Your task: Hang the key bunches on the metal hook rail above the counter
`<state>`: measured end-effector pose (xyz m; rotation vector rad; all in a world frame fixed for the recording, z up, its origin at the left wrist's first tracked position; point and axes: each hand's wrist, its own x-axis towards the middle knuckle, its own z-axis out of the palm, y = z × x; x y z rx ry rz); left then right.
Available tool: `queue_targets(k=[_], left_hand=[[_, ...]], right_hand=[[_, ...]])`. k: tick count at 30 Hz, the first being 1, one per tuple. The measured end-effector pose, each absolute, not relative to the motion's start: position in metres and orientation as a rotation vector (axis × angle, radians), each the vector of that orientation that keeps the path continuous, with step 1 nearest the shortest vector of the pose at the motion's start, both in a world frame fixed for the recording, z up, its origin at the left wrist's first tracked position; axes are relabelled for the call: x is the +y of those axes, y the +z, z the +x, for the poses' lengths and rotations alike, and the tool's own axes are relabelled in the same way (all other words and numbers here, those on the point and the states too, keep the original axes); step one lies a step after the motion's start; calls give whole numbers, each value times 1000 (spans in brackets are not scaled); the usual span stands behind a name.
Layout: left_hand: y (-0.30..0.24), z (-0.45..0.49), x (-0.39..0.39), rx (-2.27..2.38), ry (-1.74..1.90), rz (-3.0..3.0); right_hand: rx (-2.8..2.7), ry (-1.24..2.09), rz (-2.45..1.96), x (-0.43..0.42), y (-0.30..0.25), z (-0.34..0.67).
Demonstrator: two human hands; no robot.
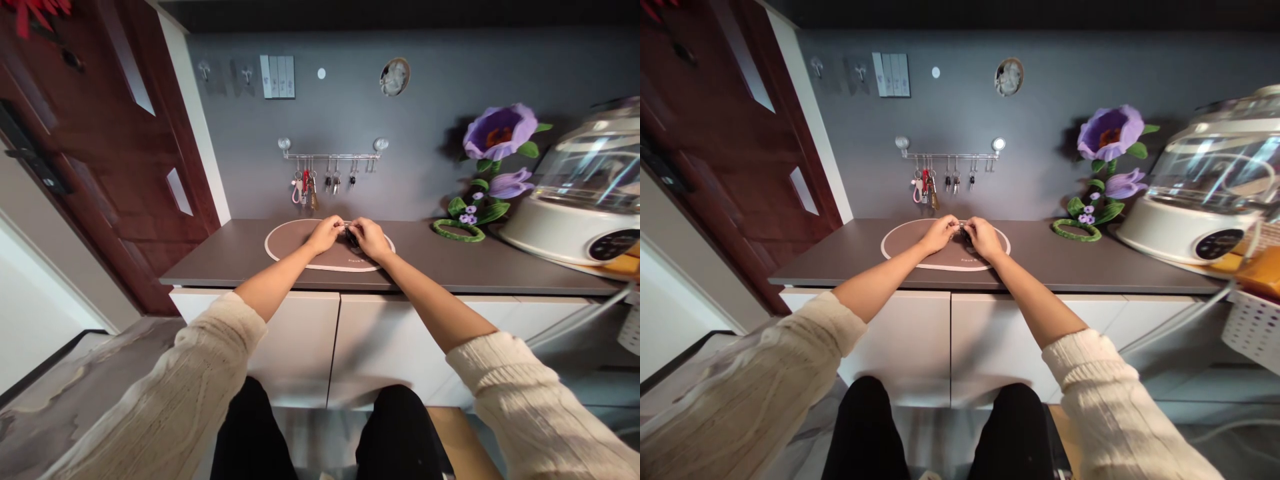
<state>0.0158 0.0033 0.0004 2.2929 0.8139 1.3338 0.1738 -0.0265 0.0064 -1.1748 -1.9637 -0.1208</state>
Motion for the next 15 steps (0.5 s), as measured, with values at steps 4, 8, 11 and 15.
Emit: queue_targets(k=[4, 8, 11, 15], left_hand=[[0, 18, 4, 786, 1347, 2206], [0, 22, 5, 777, 1378, 2070], [-1, 25, 5, 772, 1404, 2009], [-2, 25, 8, 858, 1464, 2008]], right_hand=[[-1984, -101, -1163, -28, 9, 174], [-1945, -72, -1173, -26, 10, 173], [-1916, -68, -1168, -25, 10, 175], [-1868, -85, -1179, -25, 12, 180]])
